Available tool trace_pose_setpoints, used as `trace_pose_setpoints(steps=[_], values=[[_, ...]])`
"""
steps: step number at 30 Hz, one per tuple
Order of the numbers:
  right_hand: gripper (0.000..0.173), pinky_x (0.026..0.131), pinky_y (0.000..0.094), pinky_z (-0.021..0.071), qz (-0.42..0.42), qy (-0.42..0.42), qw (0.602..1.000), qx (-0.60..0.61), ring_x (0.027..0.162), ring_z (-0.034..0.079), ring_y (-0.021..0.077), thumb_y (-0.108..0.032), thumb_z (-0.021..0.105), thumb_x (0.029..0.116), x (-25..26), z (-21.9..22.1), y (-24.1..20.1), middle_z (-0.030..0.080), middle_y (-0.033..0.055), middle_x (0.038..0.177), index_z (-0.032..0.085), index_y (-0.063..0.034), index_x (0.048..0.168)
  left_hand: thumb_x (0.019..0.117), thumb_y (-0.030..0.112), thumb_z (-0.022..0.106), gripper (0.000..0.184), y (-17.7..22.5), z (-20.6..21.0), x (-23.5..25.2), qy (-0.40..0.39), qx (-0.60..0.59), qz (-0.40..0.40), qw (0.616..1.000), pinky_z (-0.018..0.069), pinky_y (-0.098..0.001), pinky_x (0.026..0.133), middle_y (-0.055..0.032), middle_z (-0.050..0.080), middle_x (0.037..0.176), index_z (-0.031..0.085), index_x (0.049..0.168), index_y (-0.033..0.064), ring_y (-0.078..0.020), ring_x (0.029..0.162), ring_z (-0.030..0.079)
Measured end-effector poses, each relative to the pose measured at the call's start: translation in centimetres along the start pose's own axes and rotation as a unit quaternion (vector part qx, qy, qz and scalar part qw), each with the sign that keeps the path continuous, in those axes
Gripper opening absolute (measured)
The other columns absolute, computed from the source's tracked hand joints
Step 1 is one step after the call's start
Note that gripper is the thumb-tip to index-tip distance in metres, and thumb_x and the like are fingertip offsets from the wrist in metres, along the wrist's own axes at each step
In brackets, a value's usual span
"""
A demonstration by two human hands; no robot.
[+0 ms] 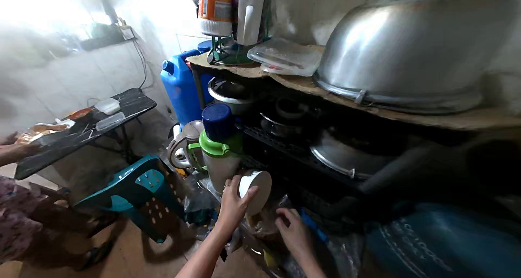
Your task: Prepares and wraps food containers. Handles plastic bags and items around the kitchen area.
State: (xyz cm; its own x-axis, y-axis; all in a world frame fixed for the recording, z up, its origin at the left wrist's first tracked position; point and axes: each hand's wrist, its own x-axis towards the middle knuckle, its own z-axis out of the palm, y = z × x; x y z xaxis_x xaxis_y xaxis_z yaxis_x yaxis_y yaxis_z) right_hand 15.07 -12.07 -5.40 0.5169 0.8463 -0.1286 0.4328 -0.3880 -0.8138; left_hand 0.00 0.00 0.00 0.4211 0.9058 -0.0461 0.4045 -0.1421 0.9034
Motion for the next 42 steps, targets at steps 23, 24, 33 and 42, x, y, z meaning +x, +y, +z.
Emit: trace_pose_setpoints(steps=[23, 24, 33, 42], values=[[0.018, 0.107, 0.0576, 0.0461, -0.301, 0.064, 0.933, -0.189, 0.09, 0.073, 0.0398, 0.0, 0.059, 0.0883, -0.7, 1.2, -0.1, 0.073, 0.0209, 0.088, 0.071, 0.0092, 0.097, 0.0933, 0.054, 0.065, 0.07, -0.1, 1.2, -0.1, -0.023, 0.024, 0.001, 0.999, 0.045, -0.0479, 0.105, -0.023, 0.057, 0.135, 0.054, 0.146, 0.0085, -0.0338, 0.124, 0.056], [0.019, 0.109, 0.0579, 0.0448, -0.293, 0.071, 0.934, -0.191, 0.093, 0.073, 0.0397, 0.001, 0.059, 0.0873, -0.7, 1.0, 0.3, 0.074, 0.02, 0.091, 0.072, 0.0078, 0.098, 0.0938, 0.053, 0.064, 0.069, -0.2, 0.8, 0.0, -0.014, 0.018, 0.001, 1.0, 0.0451, -0.0479, 0.106, -0.0226, 0.058, 0.135, 0.055, 0.145, 0.007, -0.0334, 0.124, 0.056], [0.025, 0.097, 0.0518, 0.0524, -0.126, 0.024, 0.991, -0.044, 0.114, 0.06, 0.0424, -0.001, 0.066, 0.0883, -0.8, -1.9, 0.7, 0.06, 0.0297, 0.123, 0.07, 0.0075, 0.111, 0.1116, 0.042, 0.031, 0.054, -0.9, -1.6, -1.3, -0.034, -0.365, -0.138, 0.92, 0.0597, -0.0466, 0.089, -0.0174, 0.063, 0.131, 0.038, 0.151, 0.0067, -0.028, 0.112, 0.068], [0.09, 0.095, 0.0389, 0.0582, -0.061, -0.144, 0.923, 0.352, 0.123, 0.061, 0.0168, -0.056, 0.062, 0.0942, -2.8, -5.4, -1.5, 0.051, 0.0088, 0.148, 0.028, 0.001, 0.155, 0.1088, 0.054, 0.018, 0.064, 1.6, -2.4, -4.3, -0.119, -0.473, -0.212, 0.847, 0.0582, -0.0467, 0.094, -0.015, 0.067, 0.126, 0.045, 0.147, 0.0096, -0.028, 0.114, 0.068]])
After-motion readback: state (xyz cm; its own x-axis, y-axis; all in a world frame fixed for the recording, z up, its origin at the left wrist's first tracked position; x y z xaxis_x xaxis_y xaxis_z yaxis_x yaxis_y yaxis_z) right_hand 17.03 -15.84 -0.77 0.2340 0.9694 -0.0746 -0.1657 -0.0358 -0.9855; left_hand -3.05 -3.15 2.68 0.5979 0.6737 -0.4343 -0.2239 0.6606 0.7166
